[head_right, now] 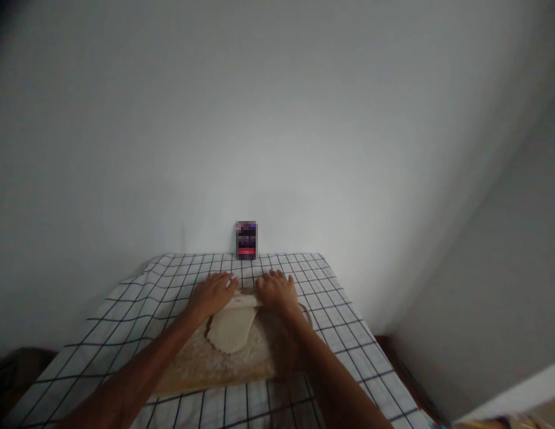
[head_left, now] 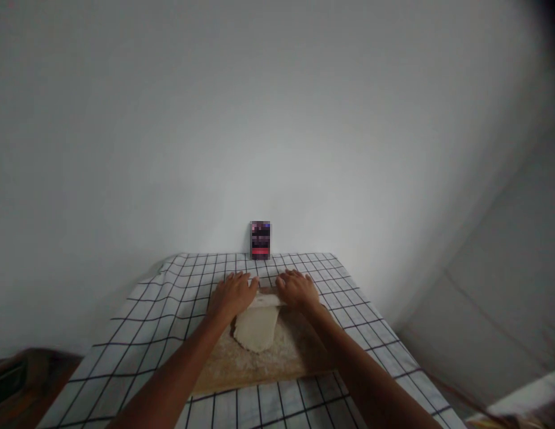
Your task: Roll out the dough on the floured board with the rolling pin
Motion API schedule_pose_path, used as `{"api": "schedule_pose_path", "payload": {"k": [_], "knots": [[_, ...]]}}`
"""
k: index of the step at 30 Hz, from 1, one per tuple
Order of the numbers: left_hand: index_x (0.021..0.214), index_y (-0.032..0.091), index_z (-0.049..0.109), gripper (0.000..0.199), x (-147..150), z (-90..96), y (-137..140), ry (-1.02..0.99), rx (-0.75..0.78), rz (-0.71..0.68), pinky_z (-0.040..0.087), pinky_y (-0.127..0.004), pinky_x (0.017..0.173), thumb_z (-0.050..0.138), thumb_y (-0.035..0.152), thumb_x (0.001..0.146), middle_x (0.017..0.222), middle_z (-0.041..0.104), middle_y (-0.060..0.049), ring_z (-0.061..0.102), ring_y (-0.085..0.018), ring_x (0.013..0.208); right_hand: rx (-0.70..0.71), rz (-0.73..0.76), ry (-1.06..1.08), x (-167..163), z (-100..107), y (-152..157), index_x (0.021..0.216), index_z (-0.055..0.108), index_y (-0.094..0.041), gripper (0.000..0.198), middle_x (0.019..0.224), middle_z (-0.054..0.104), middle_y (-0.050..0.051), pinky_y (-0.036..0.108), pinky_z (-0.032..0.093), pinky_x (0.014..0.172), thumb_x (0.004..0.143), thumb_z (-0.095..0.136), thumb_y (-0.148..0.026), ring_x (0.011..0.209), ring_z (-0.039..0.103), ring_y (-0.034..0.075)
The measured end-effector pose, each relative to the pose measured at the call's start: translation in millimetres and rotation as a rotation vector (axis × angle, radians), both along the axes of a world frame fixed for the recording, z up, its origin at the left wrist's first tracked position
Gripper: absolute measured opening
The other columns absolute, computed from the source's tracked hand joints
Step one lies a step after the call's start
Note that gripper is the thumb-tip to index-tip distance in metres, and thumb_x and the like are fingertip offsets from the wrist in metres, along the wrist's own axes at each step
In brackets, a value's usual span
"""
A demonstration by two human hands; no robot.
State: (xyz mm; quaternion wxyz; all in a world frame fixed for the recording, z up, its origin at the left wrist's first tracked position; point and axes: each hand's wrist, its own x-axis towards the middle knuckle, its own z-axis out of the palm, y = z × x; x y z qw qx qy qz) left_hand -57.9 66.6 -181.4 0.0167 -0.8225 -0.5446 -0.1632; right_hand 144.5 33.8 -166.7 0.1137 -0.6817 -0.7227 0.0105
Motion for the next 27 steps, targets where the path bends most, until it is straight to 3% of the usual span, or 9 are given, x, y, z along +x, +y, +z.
{"api": "schedule_pose_path", "payload": {"k": [3, 8, 15, 19, 27], "knots": [[0.127, 0.033, 0.072, 0.036, -3, -4.3, -8, 0.021, 0.05, 0.017, 0.051, -0.049, 0.115, 0.044, 0.038, 0.104, 0.136, 0.077, -0.008, 0.066, -0.026, 0.134, 0.016, -0.018, -0.025, -2, 1, -25, 0.125, 0.073, -0.021, 0.046, 0.147, 0.066, 0.015, 0.057, 0.042, 0.114, 0.112, 0.031, -0.035, 0.141, 0.056, 0.033], [0.138, 0.019, 0.067, 0.044, -5, -6.7, -33, 0.091, 0.123, -0.007, 0.05, -0.054, 0.116, 0.04, 0.033, 0.105, 0.146, 0.072, -0.012, 0.061, -0.033, 0.141, 0.058, -0.015, 0.01, -11, -2, -74, 0.136, 0.069, -0.023, 0.045, 0.155, 0.061, 0.013, 0.062, 0.033, 0.122, 0.112, 0.032, -0.033, 0.147, 0.051, 0.033], [0.14, 0.019, 0.068, 0.047, -10, -6.8, -62, 0.03, 0.169, -0.053, 0.037, -0.058, 0.127, 0.04, 0.027, 0.103, 0.148, 0.07, -0.014, 0.062, -0.03, 0.142, 0.083, -0.103, 0.046, -29, -26, -123, 0.159, 0.051, -0.018, 0.054, 0.167, 0.045, 0.016, 0.063, 0.025, 0.127, 0.113, 0.034, -0.039, 0.153, 0.044, 0.034], [0.142, 0.019, 0.066, 0.047, -7, -2.7, -59, 0.02, 0.12, -0.044, 0.04, -0.06, 0.124, 0.039, 0.029, 0.104, 0.141, 0.074, -0.014, 0.07, -0.031, 0.13, 0.093, -0.078, 0.054, -19, -23, -104, 0.155, 0.056, -0.024, 0.05, 0.165, 0.048, 0.013, 0.065, 0.026, 0.126, 0.113, 0.034, -0.04, 0.154, 0.043, 0.033], [0.143, 0.018, 0.065, 0.05, 4, 3.8, -32, 0.109, 0.068, 0.018, 0.055, -0.052, 0.103, 0.036, 0.038, 0.108, 0.126, 0.081, -0.017, 0.078, -0.033, 0.111, 0.052, 0.056, 0.09, 9, -8, -16, 0.137, 0.069, -0.026, 0.048, 0.154, 0.062, 0.01, 0.057, 0.032, 0.124, 0.114, 0.029, -0.038, 0.148, 0.049, 0.029]]}}
